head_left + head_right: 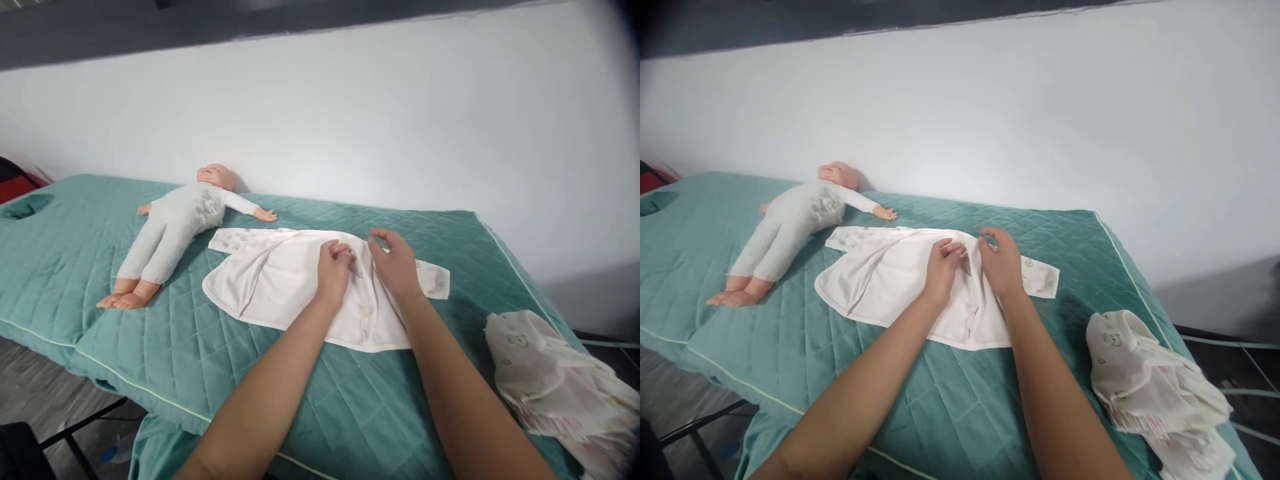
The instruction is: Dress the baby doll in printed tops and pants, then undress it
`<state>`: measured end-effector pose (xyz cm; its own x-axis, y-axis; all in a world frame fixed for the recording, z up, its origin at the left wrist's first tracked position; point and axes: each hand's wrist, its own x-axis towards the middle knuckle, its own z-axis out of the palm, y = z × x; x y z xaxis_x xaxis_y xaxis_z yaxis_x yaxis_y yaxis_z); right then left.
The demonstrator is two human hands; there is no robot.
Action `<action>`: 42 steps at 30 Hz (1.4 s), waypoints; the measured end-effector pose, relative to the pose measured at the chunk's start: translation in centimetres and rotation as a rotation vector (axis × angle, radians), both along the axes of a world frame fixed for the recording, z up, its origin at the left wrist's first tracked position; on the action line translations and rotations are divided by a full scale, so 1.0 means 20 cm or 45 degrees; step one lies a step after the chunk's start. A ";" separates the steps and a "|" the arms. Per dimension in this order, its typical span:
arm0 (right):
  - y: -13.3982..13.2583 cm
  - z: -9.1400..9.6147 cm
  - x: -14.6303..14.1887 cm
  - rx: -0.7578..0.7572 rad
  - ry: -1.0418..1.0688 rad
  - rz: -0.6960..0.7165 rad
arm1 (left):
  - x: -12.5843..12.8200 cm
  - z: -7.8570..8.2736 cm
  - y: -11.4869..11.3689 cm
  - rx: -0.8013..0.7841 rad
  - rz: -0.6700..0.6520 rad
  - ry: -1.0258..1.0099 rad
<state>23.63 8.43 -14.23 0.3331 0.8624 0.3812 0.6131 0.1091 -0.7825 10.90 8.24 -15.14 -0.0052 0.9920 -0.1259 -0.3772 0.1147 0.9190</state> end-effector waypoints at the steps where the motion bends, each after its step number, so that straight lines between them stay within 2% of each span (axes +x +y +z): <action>1: -0.01 0.00 -0.01 -0.027 0.000 0.020 | -0.01 0.01 0.02 -0.074 -0.041 -0.158; 5: -0.02 0.00 -0.04 -0.165 -0.030 0.122 | -0.05 0.04 0.05 -0.235 -0.329 -0.628; 8: -0.01 -0.02 -0.04 -0.221 -0.070 0.234 | -0.06 0.04 0.04 -0.229 -0.452 -0.723; 12: 0.00 -0.03 -0.03 -0.294 -0.123 0.337 | -0.05 0.03 0.03 -0.179 -0.461 -0.723; 16: -0.03 0.00 -0.02 -0.267 -0.150 0.270 | -0.06 0.05 0.01 -0.186 -0.372 -0.740; 18: -0.09 0.04 -0.03 -0.217 -0.183 0.228 | -0.11 0.07 0.01 -0.224 -0.347 -0.737; 20: -0.17 0.10 -0.08 -0.184 -0.194 0.209 | -0.21 0.10 0.01 -0.234 -0.359 -0.671; 22: -0.24 0.17 -0.20 -0.185 -0.131 0.204 | -0.38 0.15 0.02 -0.162 -0.355 -0.555; 25: -0.30 0.26 -0.54 -0.247 0.086 0.332 | -0.72 0.24 0.07 0.064 -0.197 -0.302; 27: -0.27 0.29 -0.82 -0.331 0.166 0.591 | -0.98 0.29 0.11 0.229 -0.009 0.031; 29: -0.16 0.30 -1.09 -0.370 0.154 0.809 | -1.26 0.33 0.15 0.388 0.218 0.476; 30: -0.07 0.29 -1.21 -0.351 0.133 0.828 | -1.41 0.34 0.17 0.453 0.313 0.664; 32: 0.16 0.27 -1.38 -0.292 0.082 0.735 | -1.70 0.34 0.22 0.479 0.454 0.963; 35: 0.60 0.23 -1.50 -0.137 -0.048 0.484 | -2.07 0.30 0.30 0.343 0.463 1.276; 37: 0.88 0.21 -1.52 -0.118 -0.116 0.425 | -2.24 0.25 0.37 0.251 0.364 1.240; 38: 1.01 0.20 -1.54 -0.175 -0.142 0.386 | -2.29 0.22 0.41 0.202 0.320 1.160; 40: 1.22 0.19 -1.58 -0.312 -0.171 0.314 | -2.34 0.16 0.50 0.051 0.225 0.930; 42: 1.37 0.17 -1.64 -0.395 -0.169 0.293 | -2.33 0.11 0.58 -0.105 0.141 0.688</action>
